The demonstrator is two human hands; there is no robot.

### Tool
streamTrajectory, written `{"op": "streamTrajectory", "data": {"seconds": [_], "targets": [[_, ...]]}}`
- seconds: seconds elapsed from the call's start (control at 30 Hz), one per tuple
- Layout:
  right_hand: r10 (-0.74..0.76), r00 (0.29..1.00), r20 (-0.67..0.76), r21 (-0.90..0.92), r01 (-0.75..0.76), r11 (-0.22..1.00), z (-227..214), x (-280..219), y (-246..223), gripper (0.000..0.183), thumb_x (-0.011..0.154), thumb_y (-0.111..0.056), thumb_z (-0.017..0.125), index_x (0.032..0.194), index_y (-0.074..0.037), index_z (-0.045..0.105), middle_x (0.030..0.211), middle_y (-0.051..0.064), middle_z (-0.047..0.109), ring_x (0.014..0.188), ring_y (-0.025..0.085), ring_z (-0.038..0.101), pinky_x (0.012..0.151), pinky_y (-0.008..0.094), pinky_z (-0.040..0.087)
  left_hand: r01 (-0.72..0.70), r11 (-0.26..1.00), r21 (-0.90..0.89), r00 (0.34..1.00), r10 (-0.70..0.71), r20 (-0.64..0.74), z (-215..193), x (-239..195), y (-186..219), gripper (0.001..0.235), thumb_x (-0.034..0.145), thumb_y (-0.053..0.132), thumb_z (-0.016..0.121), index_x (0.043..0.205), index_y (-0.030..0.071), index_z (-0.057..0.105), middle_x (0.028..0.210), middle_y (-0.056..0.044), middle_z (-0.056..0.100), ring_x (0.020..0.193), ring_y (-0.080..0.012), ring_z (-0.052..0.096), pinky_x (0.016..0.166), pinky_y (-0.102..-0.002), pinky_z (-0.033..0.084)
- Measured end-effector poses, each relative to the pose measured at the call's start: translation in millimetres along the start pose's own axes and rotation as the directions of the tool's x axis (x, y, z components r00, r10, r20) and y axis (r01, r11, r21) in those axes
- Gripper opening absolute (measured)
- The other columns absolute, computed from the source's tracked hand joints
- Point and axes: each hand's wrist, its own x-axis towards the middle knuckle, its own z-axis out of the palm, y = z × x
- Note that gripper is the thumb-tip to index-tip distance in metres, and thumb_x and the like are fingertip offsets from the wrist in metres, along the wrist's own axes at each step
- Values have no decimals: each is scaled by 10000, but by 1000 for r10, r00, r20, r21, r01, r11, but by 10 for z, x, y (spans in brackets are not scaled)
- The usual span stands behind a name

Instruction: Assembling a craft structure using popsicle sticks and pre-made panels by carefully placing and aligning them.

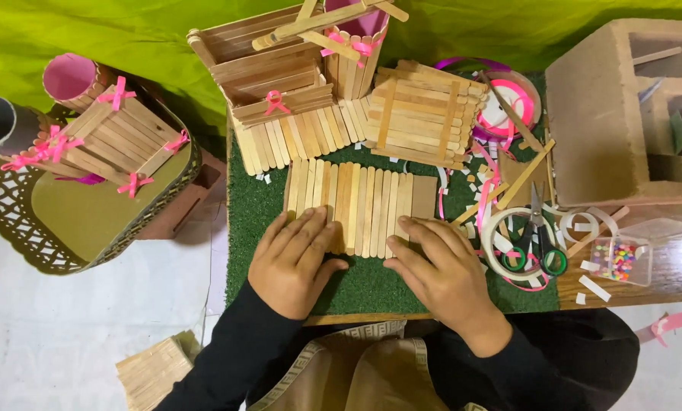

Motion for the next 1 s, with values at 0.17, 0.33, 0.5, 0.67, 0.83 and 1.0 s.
{"op": "streamTrajectory", "data": {"seconds": [0.17, 0.33, 0.5, 0.67, 0.83, 1.0], "targets": [[-22, 999, -32, -29, 21, 999, 60, 24, -35, 231, 801, -89, 870, 1011, -47, 785, 1017, 186, 720, 902, 344, 719, 825, 468, 604, -10, 1000, 0, 1000, 10, -25, 94, -62, -88, 457, 756, 352, 901, 1097, 79, 766, 1169, -86, 770, 1113, -280, 722, 1040, -473, 536], [-13, 999, -51, -46, 11, 999, 76, 55, -71, 183, 800, -86, 876, 956, -44, 790, 958, 175, 728, 843, 327, 723, 793, 444, 609, -17, 1000, -9, 999, 17, -43, 112, -61, -112, 406, 760, 334, 911, 1052, 84, 783, 1117, -66, 784, 1070, -264, 738, 1036, -440, 544], [-30, 998, -53, -90, 25, 996, 70, 69, -95, 141, 819, -94, 855, 923, -36, 778, 942, 171, 724, 811, 314, 708, 775, 434, 607, -23, 1000, 8, 999, 23, -49, 113, -57, -115, 365, 762, 326, 908, 1012, 90, 785, 1085, -48, 790, 1029, -243, 746, 1031, -408, 553], [-57, 997, -59, -155, 47, 987, 87, 44, -90, 139, 843, -123, 844, 936, -43, 779, 941, 153, 721, 821, 299, 709, 780, 423, 609, -35, 999, 8, 997, 36, -64, 151, -81, -147, 358, 764, 340, 902, 996, 94, 785, 1061, -41, 792, 1004, -238, 749, 1028, -400, 555], [-57, 998, -26, -164, 52, 985, 16, 92, -108, 163, 832, -138, 850, 940, -43, 772, 950, 150, 720, 850, 298, 712, 815, 417, 608, -40, 999, 6, 996, 40, -84, 175, -74, -161, 351, 763, 352, 899, 981, 102, 785, 1027, -36, 791, 972, -236, 752, 1018, -396, 561], [-25, 1000, -1, -151, 25, 988, 56, 103, -138, 224, 831, -223, 848, 925, -39, 760, 954, 146, 705, 873, 310, 699, 835, 438, 603, -56, 998, 21, 995, 57, -81, 177, -100, -175, 315, 796, 327, 884, 982, 91, 787, 992, -50, 786, 941, -246, 752, 1004, -400, 568]]}}
